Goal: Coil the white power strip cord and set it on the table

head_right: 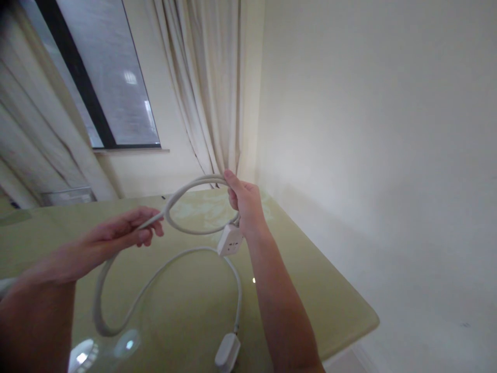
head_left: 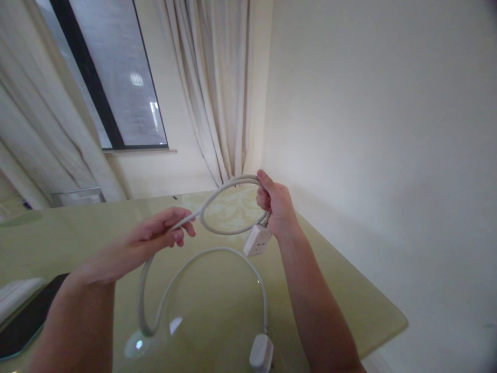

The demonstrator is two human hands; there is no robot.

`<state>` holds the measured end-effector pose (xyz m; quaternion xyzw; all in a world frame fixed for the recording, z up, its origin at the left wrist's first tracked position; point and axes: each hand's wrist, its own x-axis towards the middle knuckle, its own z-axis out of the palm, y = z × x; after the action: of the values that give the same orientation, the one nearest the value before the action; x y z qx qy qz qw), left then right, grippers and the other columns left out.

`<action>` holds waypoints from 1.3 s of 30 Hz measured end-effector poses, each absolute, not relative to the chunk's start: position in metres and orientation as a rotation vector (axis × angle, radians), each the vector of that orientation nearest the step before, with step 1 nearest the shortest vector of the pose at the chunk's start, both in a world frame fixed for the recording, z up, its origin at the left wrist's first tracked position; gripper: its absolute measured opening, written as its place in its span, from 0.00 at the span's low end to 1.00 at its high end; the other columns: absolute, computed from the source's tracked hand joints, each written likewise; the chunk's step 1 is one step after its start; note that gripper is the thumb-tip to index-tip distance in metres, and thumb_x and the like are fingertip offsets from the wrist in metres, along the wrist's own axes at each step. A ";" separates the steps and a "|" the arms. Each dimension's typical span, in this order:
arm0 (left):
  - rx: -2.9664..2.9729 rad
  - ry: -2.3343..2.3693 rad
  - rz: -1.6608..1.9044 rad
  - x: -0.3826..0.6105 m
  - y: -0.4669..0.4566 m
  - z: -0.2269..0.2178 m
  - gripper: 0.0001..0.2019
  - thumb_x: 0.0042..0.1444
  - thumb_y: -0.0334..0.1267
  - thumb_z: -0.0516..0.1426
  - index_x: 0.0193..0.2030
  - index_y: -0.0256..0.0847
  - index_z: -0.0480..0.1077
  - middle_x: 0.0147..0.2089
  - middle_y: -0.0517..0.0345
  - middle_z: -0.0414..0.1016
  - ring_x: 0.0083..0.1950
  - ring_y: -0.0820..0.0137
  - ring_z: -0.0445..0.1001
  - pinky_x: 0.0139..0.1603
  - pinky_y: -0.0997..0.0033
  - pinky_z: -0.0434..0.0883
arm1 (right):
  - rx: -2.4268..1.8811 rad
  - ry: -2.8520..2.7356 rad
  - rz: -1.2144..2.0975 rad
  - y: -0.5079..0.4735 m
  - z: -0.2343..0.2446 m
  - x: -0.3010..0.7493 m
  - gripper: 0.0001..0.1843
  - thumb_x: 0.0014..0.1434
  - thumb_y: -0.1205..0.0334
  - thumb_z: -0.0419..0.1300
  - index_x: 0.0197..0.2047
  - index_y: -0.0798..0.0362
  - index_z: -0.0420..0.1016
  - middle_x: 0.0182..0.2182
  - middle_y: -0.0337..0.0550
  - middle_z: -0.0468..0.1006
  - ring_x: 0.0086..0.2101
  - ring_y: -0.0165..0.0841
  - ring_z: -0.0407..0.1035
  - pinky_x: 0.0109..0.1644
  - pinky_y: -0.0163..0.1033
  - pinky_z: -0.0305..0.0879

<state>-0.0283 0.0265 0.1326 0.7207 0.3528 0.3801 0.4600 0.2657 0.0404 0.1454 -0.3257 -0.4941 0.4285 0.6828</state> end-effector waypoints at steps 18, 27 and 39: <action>1.339 0.301 0.919 0.017 0.029 0.106 0.17 0.58 0.51 0.68 0.44 0.39 0.81 0.49 0.42 0.82 0.53 0.54 0.80 0.62 0.53 0.74 | -0.529 -0.702 1.371 0.035 0.145 0.225 0.39 0.60 0.27 0.63 0.22 0.48 0.49 0.13 0.22 0.44 0.16 0.22 0.34 0.20 0.34 0.41; 0.919 0.203 1.372 0.047 0.028 0.116 0.17 0.65 0.50 0.65 0.54 0.43 0.80 0.52 0.55 0.84 0.49 0.67 0.82 0.60 0.62 0.79 | -0.442 -0.567 1.419 0.037 0.146 0.231 0.35 0.62 0.37 0.68 0.23 0.49 0.52 0.13 0.21 0.46 0.16 0.21 0.34 0.19 0.32 0.41; 0.948 0.429 1.764 0.043 0.024 0.135 0.25 0.72 0.58 0.53 0.53 0.40 0.81 0.40 0.54 0.81 0.33 0.74 0.76 0.34 0.79 0.79 | -0.554 -0.796 1.411 0.037 0.140 0.224 0.35 0.57 0.37 0.71 0.24 0.49 0.54 0.15 0.21 0.48 0.17 0.20 0.36 0.20 0.32 0.36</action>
<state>0.0430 0.0245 0.1346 0.3955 0.1789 0.7358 0.5199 0.2239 0.0365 0.1395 -0.2442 -0.3512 0.6226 0.6553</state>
